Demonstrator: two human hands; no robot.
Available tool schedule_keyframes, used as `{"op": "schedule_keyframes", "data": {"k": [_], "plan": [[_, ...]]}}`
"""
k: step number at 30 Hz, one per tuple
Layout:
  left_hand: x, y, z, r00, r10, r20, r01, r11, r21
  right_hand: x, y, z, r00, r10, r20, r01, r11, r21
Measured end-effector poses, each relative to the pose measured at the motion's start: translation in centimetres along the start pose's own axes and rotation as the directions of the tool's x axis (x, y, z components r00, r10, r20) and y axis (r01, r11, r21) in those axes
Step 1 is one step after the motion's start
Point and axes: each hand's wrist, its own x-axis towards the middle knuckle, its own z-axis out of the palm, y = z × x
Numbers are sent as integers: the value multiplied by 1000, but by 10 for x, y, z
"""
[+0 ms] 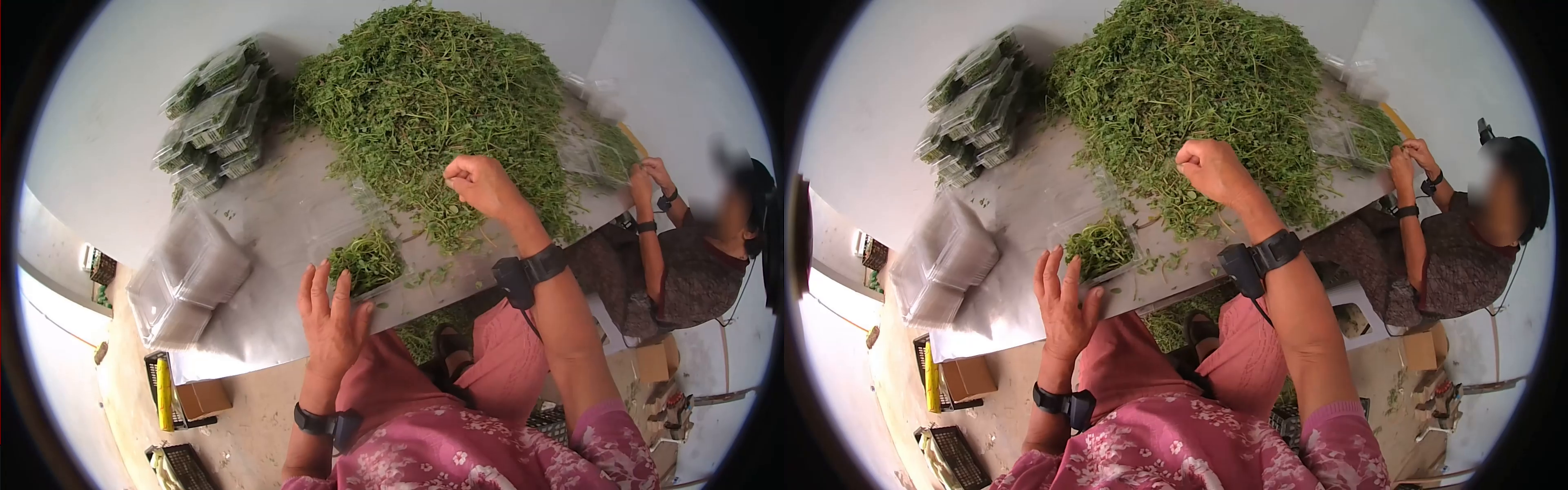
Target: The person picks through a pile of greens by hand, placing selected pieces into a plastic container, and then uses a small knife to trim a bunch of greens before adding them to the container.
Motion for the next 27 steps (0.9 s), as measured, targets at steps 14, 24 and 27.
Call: {"op": "schedule_keyframes", "data": {"k": [14, 24, 27], "plan": [[31, 15, -6, 969, 53, 243, -82, 990, 113, -1, 27, 0, 999, 34, 21, -30, 985, -172], [27, 15, -6, 974, 33, 226, -64, 989, 130, -6, 15, 19, 967, 147, 208, -68, 936, -345], [28, 16, -6, 973, 32, 229, -61, 991, 120, -9, 9, 23, 956, 164, 243, -52, 910, -411]]}}
